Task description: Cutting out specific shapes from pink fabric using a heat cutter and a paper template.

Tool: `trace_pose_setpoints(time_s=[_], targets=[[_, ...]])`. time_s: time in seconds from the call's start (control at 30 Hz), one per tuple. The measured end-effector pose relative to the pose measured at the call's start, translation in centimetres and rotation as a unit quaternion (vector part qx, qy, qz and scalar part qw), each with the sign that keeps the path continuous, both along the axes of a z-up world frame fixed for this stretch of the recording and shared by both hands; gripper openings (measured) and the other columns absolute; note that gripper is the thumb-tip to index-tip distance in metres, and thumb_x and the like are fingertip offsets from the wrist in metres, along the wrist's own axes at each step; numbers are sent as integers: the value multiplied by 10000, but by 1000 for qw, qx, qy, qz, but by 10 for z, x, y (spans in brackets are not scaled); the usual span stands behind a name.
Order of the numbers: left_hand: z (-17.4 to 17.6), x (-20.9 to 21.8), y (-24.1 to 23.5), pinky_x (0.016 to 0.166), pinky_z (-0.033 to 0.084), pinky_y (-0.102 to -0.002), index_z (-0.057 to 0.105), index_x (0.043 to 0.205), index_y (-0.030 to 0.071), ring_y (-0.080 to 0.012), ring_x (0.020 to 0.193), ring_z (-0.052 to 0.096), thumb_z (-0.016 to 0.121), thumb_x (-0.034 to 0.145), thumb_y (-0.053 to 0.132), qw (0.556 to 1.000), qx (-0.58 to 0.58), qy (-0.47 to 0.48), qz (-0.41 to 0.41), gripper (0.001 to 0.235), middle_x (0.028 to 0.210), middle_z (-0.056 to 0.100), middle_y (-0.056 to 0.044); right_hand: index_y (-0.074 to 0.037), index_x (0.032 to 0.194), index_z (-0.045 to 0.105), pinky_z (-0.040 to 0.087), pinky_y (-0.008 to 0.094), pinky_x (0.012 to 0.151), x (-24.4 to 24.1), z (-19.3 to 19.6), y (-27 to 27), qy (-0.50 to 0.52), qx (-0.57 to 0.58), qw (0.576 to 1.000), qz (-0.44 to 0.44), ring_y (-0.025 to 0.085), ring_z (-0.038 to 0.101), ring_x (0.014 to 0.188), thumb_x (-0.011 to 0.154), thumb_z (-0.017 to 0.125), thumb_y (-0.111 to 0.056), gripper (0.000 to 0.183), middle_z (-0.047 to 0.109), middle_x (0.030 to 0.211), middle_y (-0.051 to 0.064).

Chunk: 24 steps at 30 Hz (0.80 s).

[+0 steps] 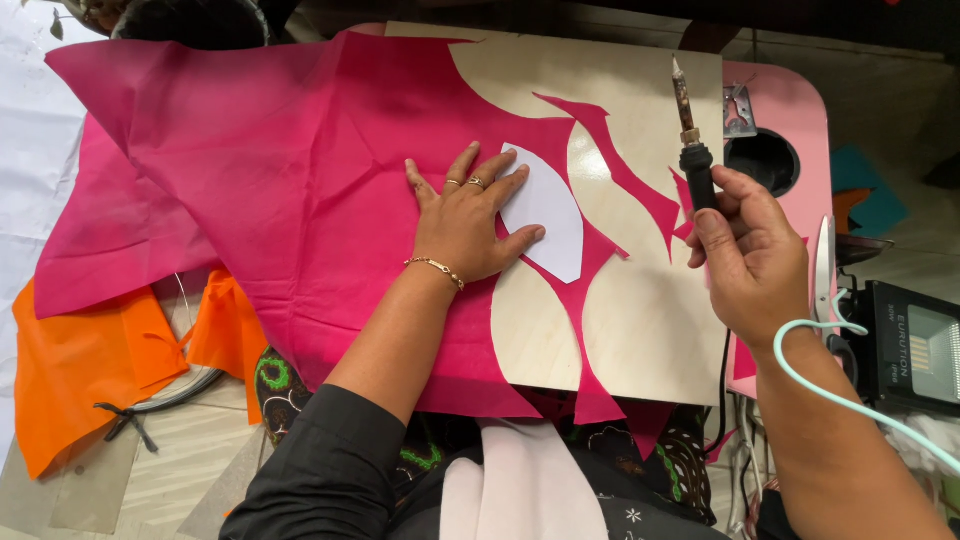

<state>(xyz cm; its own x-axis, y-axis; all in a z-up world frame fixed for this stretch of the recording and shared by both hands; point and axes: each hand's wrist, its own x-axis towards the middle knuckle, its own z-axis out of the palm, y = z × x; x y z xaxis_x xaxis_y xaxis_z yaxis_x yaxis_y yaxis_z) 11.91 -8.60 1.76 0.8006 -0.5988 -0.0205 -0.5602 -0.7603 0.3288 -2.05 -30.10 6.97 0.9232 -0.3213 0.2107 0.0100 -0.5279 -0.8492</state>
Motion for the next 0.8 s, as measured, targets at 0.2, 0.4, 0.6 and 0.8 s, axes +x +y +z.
trace_pose_setpoints(time_s=[0.2, 0.4, 0.6, 0.8], targets=[[-1, 0, 0, 962, -30, -787, 451, 1344, 265, -226, 1388, 165, 507, 772, 623, 1000, 4, -7, -3, 677, 1452, 352, 64, 86, 1357, 405, 522, 284, 632, -4, -1, -1, 22, 3, 1000, 2, 214, 548, 732, 974, 466, 0, 398, 542, 974, 161], [-1, 0, 0, 963, -38, -784, 461, 1337, 263, -223, 1384, 177, 510, 767, 622, 1000, 1, -9, -2, 675, 1445, 360, 66, 95, 1344, 409, 537, 296, 643, -6, -2, 3, 20, -3, 1000, 9, 223, 582, 751, 968, 467, 2, 392, 549, 1004, 183], [-3, 0, 1, 964, -49, -779, 474, 1327, 266, -231, 1381, 191, 534, 757, 623, 1000, -10, -15, -4, 676, 1433, 384, 56, 103, 1322, 420, 537, 287, 631, -6, -3, 4, 21, 9, 1000, 11, 218, 580, 745, 961, 469, 8, 377, 557, 996, 186], [-2, 0, 1, 961, -49, -781, 477, 1324, 263, -224, 1380, 189, 539, 755, 620, 1000, -13, -9, -3, 674, 1434, 380, 62, 86, 1320, 431, 539, 288, 632, -7, -2, 6, 28, 4, 999, 14, 218, 579, 739, 959, 471, 7, 372, 557, 980, 179]])
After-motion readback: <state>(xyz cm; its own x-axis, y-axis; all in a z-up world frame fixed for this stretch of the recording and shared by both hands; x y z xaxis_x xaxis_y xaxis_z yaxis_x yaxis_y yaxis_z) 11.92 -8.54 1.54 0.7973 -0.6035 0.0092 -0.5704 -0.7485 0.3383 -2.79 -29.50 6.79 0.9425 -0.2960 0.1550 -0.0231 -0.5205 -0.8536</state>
